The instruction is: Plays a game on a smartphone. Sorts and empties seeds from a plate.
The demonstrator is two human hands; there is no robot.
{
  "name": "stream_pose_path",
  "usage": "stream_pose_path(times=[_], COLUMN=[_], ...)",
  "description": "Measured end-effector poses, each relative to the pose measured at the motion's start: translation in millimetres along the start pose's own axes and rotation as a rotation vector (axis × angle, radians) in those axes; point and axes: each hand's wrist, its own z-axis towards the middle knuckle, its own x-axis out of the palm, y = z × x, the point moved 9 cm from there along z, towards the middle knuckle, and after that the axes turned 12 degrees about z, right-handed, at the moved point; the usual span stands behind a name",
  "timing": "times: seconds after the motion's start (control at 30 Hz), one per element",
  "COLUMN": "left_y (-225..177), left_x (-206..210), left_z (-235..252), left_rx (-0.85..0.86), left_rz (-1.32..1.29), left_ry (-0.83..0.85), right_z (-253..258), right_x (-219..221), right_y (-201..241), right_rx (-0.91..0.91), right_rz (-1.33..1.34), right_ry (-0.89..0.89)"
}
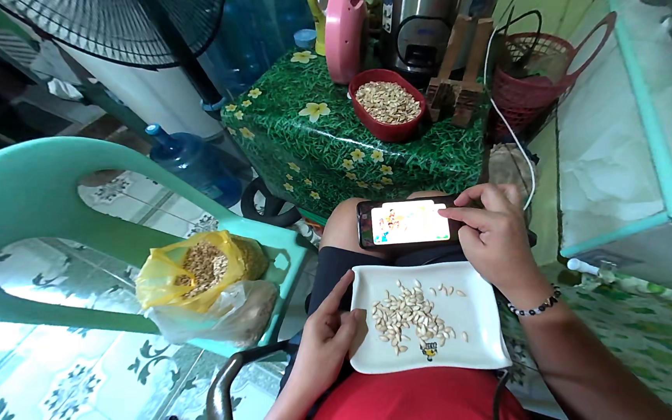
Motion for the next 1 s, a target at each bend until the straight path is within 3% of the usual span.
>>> stream_pose_path(times=[1.0], left_y=[0], left_x=[-1], left_z=[0], left_rx=[-0.005], left_rz=[0.016], left_ry=[0.001], right_z=[1], right_x=[-2], right_y=[-5], right_rx=[-0.016], right_rz=[0.009], right_ry=[-0.011])
